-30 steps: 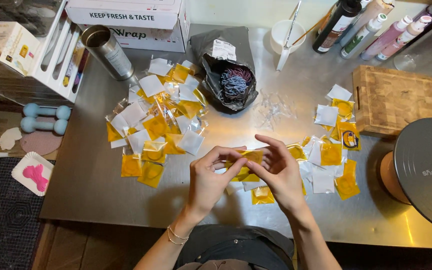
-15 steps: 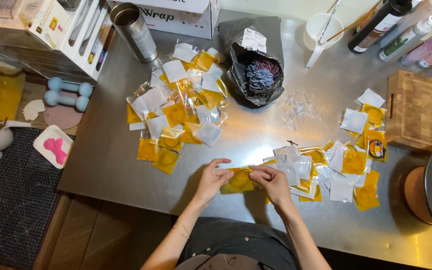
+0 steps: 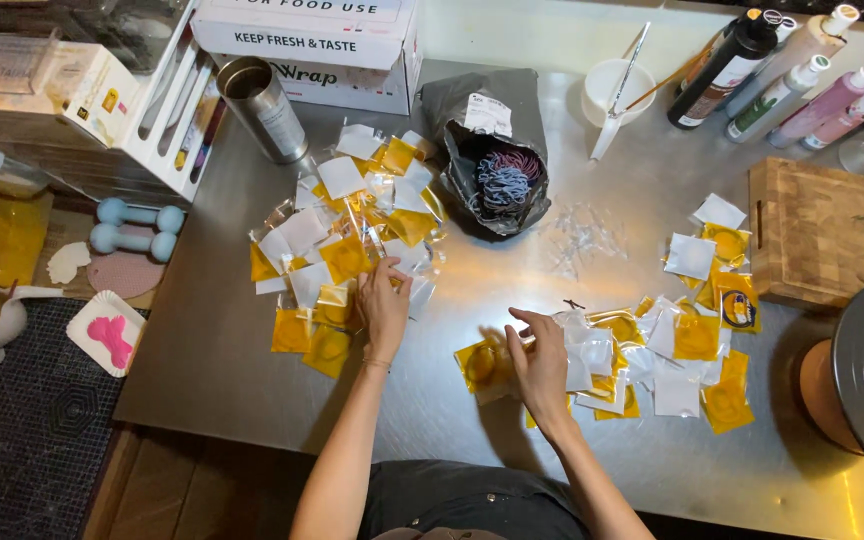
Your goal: The person is sorting small orange and white packets containing circular items on a metal table. They pick up the packets one at a time, organizing them into piles and reaching for small clear plastic components.
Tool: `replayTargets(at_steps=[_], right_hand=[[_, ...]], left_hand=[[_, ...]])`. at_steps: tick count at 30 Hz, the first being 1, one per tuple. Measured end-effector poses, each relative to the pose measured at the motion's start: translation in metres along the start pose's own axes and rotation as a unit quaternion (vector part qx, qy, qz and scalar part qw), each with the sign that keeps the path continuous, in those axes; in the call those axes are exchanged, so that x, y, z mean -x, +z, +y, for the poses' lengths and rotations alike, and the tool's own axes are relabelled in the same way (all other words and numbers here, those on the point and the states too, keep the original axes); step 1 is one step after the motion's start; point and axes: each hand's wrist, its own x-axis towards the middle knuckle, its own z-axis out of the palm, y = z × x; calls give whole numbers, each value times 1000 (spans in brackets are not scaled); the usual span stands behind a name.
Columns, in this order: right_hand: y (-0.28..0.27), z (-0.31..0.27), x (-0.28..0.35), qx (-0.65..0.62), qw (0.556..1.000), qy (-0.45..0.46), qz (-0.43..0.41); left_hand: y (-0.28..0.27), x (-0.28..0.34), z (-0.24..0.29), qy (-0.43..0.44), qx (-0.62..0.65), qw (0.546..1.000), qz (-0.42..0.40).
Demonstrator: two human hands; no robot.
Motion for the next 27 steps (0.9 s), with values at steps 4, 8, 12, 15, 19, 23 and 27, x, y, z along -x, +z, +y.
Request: replayTargets(at_steps=[4,8,12,15,19,23,27], right_hand=[[-7,-2,-15,-147,983,99,-40],[-28,-15,-24,-312,940,94,-97],[-51,-20,-18,-363,915,137,-111],[-71,-24,-10,-376,914,125,-86],[-98,-39,-3,-374,919,105,-72],[-122,-49,-1,-297,952,61,-35],[-148,-56,1,-102,994,-48,0]], left_hand=[[3,22,8,-76,248,963,-76],[-41,54,72,-72,465,861,-194],[-74,67,136,-114,508,832,-192],[-120,67,208,201,173,963,44],[-121,55,233,348,138,926,-50],[-107,43,247,372,159,908,-106],[-97,32,257,387,177,884,-193]])
